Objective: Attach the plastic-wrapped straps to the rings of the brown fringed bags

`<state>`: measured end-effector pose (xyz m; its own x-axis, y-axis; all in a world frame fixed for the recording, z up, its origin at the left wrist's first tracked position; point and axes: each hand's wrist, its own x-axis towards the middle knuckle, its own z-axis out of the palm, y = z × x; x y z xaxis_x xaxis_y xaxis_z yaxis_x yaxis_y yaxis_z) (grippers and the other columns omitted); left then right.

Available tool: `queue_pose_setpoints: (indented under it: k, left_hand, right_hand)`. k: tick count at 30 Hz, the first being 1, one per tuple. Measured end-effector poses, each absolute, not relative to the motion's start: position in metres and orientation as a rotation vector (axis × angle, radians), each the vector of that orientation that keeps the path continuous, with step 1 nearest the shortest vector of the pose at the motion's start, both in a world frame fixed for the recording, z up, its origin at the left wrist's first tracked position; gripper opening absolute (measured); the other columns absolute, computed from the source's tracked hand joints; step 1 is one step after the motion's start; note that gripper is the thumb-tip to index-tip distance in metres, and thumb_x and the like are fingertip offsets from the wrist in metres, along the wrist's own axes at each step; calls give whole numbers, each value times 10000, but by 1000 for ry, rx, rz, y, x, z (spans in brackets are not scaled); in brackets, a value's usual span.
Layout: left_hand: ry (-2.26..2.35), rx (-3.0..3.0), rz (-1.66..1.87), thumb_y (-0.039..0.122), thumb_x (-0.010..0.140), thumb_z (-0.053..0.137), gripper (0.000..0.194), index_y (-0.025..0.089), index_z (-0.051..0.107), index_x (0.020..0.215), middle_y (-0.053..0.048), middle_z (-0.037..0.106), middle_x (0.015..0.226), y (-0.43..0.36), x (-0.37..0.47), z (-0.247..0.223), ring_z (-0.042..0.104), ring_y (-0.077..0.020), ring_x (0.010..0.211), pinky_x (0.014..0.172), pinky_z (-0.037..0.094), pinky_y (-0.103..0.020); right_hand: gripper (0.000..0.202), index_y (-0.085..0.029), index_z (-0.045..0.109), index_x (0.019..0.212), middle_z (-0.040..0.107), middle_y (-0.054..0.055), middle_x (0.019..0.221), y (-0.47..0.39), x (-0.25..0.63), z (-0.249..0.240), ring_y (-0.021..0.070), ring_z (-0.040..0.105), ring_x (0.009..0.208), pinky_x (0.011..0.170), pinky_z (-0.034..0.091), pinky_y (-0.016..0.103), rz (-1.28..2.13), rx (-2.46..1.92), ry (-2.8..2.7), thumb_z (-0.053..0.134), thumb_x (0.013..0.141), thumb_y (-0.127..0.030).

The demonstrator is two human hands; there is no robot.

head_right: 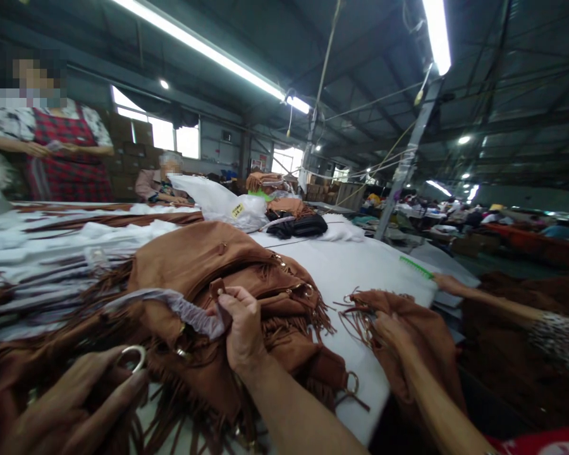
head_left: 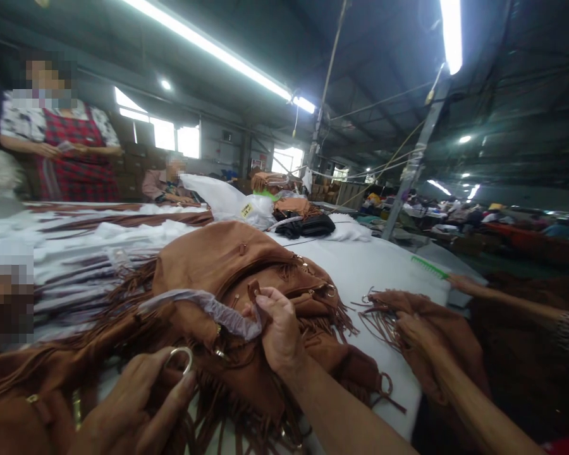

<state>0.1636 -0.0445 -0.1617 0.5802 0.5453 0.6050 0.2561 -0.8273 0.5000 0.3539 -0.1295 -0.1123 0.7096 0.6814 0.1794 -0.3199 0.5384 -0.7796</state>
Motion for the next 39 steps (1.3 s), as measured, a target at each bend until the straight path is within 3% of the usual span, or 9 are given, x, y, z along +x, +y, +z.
queue_pose_setpoints:
  k: [4,8,12,15,22,27,34,39]
  left_hand:
    - [735,2351,1040,565,826,473,331,318,513,1043,28,679,879,-52,166,-154,672,-195,774,658,563,-276]
    - [805,2276,1034,588,814,470,325,367,505,1050,47,671,996,-58,168,-153,661,-225,891,718,567,-321]
    - [661,2373,1067,556,837,444,308,336,562,1018,20,669,1059,-51,168,-158,648,-227,972,811,558,-319]
    - [591,2448,1081,528,823,501,335,283,570,1040,-13,688,1013,-44,167,-161,673,-211,917,745,575,-266]
    - [600,2538,1029,532,861,431,389,245,656,999,-51,689,1003,-45,168,-161,676,-199,891,752,571,-249]
    - [375,2704,975,488,884,389,388,289,697,1010,-50,678,1069,-35,161,-167,670,-195,927,785,567,-258]
    - [281,2819,987,420,901,332,417,297,725,972,-74,670,1078,-32,160,-163,664,-211,953,790,566,-286]
    - [434,2695,1015,485,883,378,411,263,723,915,-66,689,998,-46,165,-156,679,-190,871,747,573,-254]
  right_hand:
    - [194,-158,634,799,645,-11,593,-128,361,-113,111,580,500,491,490,218,606,-777,-468,740,681,-270]
    - [189,-183,613,753,621,-51,620,-130,376,-109,99,600,558,595,532,235,597,-709,-433,761,666,-264]
    - [195,-170,656,803,651,-30,731,-134,380,-102,108,631,659,705,542,261,658,-662,-462,766,643,-185]
    - [238,-159,671,845,673,-7,792,-135,379,-99,121,641,698,719,536,272,690,-653,-489,768,629,-141]
    - [160,-147,660,769,656,-3,658,-134,382,-102,113,599,587,565,513,247,698,-692,-489,765,668,-216]
    - [149,-129,639,717,603,-30,592,-136,387,-100,22,443,421,400,363,126,687,-746,-484,763,646,-171]
    - [167,-117,646,733,569,-39,560,-142,396,-95,21,414,397,393,339,144,697,-770,-510,762,644,-198]
    - [171,-123,645,745,566,-42,573,-141,397,-96,23,421,406,402,341,152,713,-765,-531,760,647,-205]
